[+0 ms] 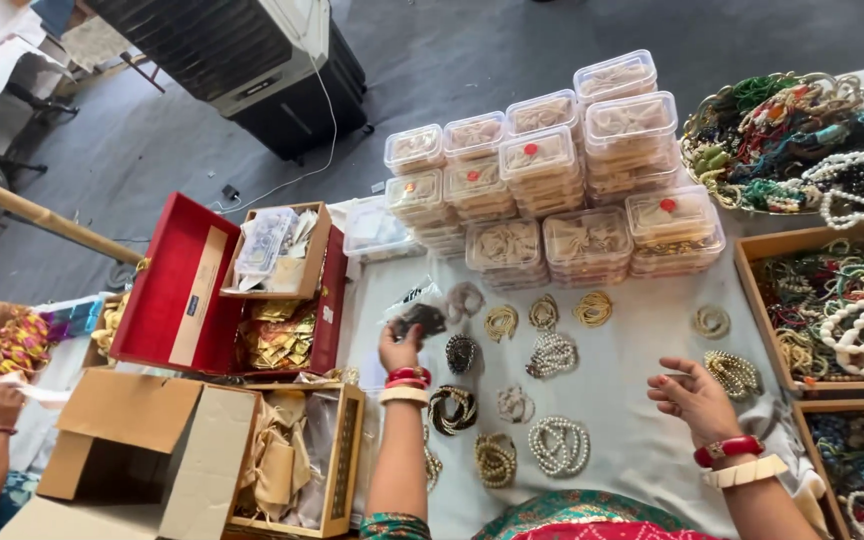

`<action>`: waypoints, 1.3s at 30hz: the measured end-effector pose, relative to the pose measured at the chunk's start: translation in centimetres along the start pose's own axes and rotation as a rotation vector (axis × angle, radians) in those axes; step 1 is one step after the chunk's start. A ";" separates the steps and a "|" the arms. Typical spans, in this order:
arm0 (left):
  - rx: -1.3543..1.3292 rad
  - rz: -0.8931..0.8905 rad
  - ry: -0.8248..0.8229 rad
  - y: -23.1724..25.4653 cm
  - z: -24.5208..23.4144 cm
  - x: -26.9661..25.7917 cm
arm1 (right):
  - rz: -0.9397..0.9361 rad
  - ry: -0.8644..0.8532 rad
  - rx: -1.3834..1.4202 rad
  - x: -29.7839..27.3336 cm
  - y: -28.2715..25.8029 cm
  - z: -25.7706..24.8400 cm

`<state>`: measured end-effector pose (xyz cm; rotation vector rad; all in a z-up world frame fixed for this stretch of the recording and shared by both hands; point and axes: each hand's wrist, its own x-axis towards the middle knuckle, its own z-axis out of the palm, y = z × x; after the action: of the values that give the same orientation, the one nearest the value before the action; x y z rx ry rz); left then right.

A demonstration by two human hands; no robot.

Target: The person sorts through various necklaces and bracelets laid out on a table. They pick up individual pieces, place them into small clear plastic bags, and then put the bags into a cardboard box. The person handles multiple types of jewelry, including beaded and metallic necklaces.

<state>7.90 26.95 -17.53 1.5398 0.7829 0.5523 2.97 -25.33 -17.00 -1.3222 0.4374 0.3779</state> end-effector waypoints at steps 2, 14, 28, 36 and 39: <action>0.011 0.018 -0.011 0.1 -1.1 1.7 | 0.002 -0.002 0.009 0.0 0.0 -0.1; -0.268 -0.103 -0.066 -0.6 -0.9 8.1 | 0.025 0.027 0.053 0.6 0.8 -1.0; 0.748 -0.031 0.259 1.8 3.8 12.3 | 0.048 0.128 0.038 3.4 2.7 -2.9; 0.476 0.503 0.242 6.1 6.8 6.8 | -0.068 0.180 -0.038 3.4 4.2 -4.2; 0.458 0.620 0.110 3.3 7.8 3.7 | -0.110 0.147 -0.086 3.4 3.9 -3.3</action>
<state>16.65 24.56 -15.60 2.2127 0.5205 0.9633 3.62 -27.68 -22.58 -1.4569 0.4729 0.2111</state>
